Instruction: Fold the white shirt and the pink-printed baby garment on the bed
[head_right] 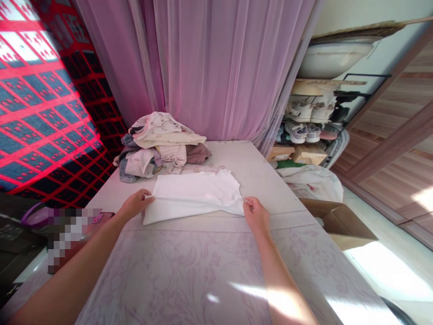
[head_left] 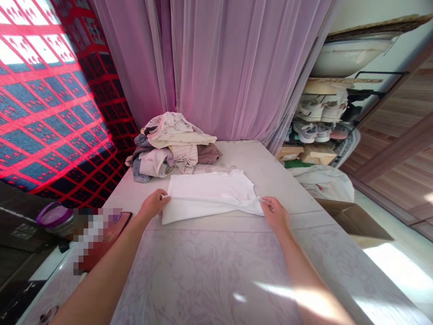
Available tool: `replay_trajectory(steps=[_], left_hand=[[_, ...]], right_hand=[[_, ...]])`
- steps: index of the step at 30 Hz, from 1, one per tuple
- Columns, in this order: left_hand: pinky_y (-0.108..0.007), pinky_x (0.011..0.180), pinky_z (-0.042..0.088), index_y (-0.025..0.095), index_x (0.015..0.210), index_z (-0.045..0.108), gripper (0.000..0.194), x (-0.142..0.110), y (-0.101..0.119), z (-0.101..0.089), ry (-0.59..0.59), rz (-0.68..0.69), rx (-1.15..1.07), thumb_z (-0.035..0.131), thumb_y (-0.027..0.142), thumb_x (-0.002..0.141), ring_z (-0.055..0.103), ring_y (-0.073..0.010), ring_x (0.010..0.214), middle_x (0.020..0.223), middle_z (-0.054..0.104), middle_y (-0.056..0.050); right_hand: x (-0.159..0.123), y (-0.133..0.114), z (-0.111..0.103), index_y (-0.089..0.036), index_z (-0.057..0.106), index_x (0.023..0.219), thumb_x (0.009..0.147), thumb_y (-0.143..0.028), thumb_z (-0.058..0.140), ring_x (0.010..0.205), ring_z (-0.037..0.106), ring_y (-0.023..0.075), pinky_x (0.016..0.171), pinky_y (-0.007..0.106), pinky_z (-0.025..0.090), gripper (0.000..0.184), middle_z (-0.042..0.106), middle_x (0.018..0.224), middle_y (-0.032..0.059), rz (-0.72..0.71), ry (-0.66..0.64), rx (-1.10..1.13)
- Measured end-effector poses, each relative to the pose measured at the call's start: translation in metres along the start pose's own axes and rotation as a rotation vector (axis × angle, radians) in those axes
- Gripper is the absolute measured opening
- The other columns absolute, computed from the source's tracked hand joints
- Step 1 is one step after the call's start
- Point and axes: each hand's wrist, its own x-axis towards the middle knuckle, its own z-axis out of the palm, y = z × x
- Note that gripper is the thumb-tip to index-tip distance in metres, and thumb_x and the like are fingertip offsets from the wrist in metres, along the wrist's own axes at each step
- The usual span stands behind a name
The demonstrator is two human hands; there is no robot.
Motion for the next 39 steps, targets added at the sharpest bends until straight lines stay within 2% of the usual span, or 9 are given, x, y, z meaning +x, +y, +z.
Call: replay_trajectory(steps=[3, 7, 12, 18, 23, 27, 31, 36, 39], left_hand=[[-0.025, 0.064, 0.043, 0.021, 0.112, 0.060, 0.038, -0.002, 0.002, 0.006, 0.008, -0.018, 0.006, 0.052, 0.041, 0.081, 0.063, -0.0177, 0.076, 0.080, 0.064, -0.001], [-0.027, 0.072, 0.046, 0.019, 0.134, 0.048, 0.060, -0.013, 0.004, 0.010, 0.018, -0.067, -0.066, 0.051, 0.048, 0.081, 0.063, -0.0185, 0.084, 0.095, 0.066, -0.005], [-0.028, 0.069, 0.046, 0.018, 0.142, 0.039, 0.072, -0.038, 0.001, 0.019, 0.090, -0.079, -0.123, 0.052, 0.052, 0.080, 0.063, -0.0183, 0.080, 0.096, 0.066, -0.004], [-0.028, 0.067, 0.046, 0.020, 0.137, 0.046, 0.059, -0.059, 0.006, 0.034, 0.274, -0.030, -0.167, 0.051, 0.040, 0.081, 0.062, -0.0179, 0.075, 0.086, 0.065, -0.002], [-0.027, 0.066, 0.049, 0.021, 0.132, 0.051, 0.053, -0.063, 0.013, 0.041, 0.383, -0.031, -0.314, 0.049, 0.039, 0.082, 0.059, -0.0136, 0.064, 0.093, 0.066, -0.002], [-0.026, 0.063, 0.048, 0.022, 0.133, 0.050, 0.053, -0.060, 0.011, 0.039, 0.326, -0.052, -0.282, 0.049, 0.036, 0.082, 0.055, -0.0111, 0.057, 0.097, 0.066, -0.002], [-0.026, 0.068, 0.048, 0.022, 0.133, 0.051, 0.051, -0.057, 0.010, 0.034, 0.255, -0.048, -0.183, 0.050, 0.033, 0.083, 0.059, -0.0127, 0.064, 0.098, 0.068, -0.003], [-0.027, 0.070, 0.048, 0.028, 0.134, 0.052, 0.050, -0.059, 0.011, 0.030, 0.179, 0.009, -0.037, 0.052, 0.040, 0.086, 0.063, -0.0165, 0.073, 0.094, 0.070, -0.002], [-0.025, 0.070, 0.049, 0.031, 0.128, 0.058, 0.042, -0.058, 0.008, 0.031, 0.146, 0.015, -0.023, 0.051, 0.031, 0.086, 0.064, -0.0152, 0.073, 0.089, 0.071, 0.002]], right_hand=[[0.000, 0.006, 0.008, -0.021, 0.065, 0.105, 0.079, -0.036, 0.047, 0.070, 0.060, 0.0187, 0.078, 0.034, 0.044, 0.035, 0.072, 0.081, 0.0035, -0.044, 0.044, -0.098], [-0.005, 0.014, 0.010, -0.019, 0.065, 0.105, 0.083, -0.045, 0.043, 0.077, 0.062, 0.0217, 0.084, 0.038, 0.043, 0.041, 0.071, 0.079, 0.0053, -0.166, 0.117, -0.089], [-0.011, 0.012, 0.006, -0.020, 0.064, 0.106, 0.078, -0.045, 0.051, 0.085, 0.063, 0.0244, 0.090, 0.040, 0.043, 0.040, 0.071, 0.082, 0.0054, -0.345, 0.110, -0.044], [-0.001, 0.003, 0.004, -0.022, 0.054, 0.124, 0.085, -0.041, 0.044, 0.073, 0.063, 0.0182, 0.071, 0.030, 0.048, 0.045, 0.070, 0.089, 0.0026, -0.258, 0.053, 0.094], [0.015, 0.003, 0.001, -0.023, 0.053, 0.128, 0.083, -0.033, 0.045, 0.063, 0.059, 0.0160, 0.062, 0.028, 0.043, 0.047, 0.070, 0.087, 0.0010, -0.207, -0.014, -0.067], [0.019, 0.005, 0.001, -0.023, 0.053, 0.129, 0.083, -0.034, 0.048, 0.067, 0.061, 0.0172, 0.064, 0.028, 0.042, 0.047, 0.070, 0.084, 0.0006, -0.166, -0.054, -0.141], [0.016, 0.006, 0.002, -0.023, 0.054, 0.127, 0.083, -0.035, 0.050, 0.074, 0.062, 0.0191, 0.068, 0.029, 0.043, 0.046, 0.070, 0.082, 0.0003, -0.133, -0.075, -0.178], [0.012, 0.009, 0.001, -0.025, 0.056, 0.126, 0.080, -0.030, 0.053, 0.073, 0.062, 0.0181, 0.067, 0.027, 0.042, 0.046, 0.070, 0.083, -0.0004, -0.131, -0.052, -0.189], [0.011, 0.011, 0.000, -0.026, 0.058, 0.122, 0.079, -0.027, 0.054, 0.071, 0.062, 0.0178, 0.066, 0.027, 0.042, 0.043, 0.070, 0.084, -0.0003, -0.148, -0.059, -0.212]])
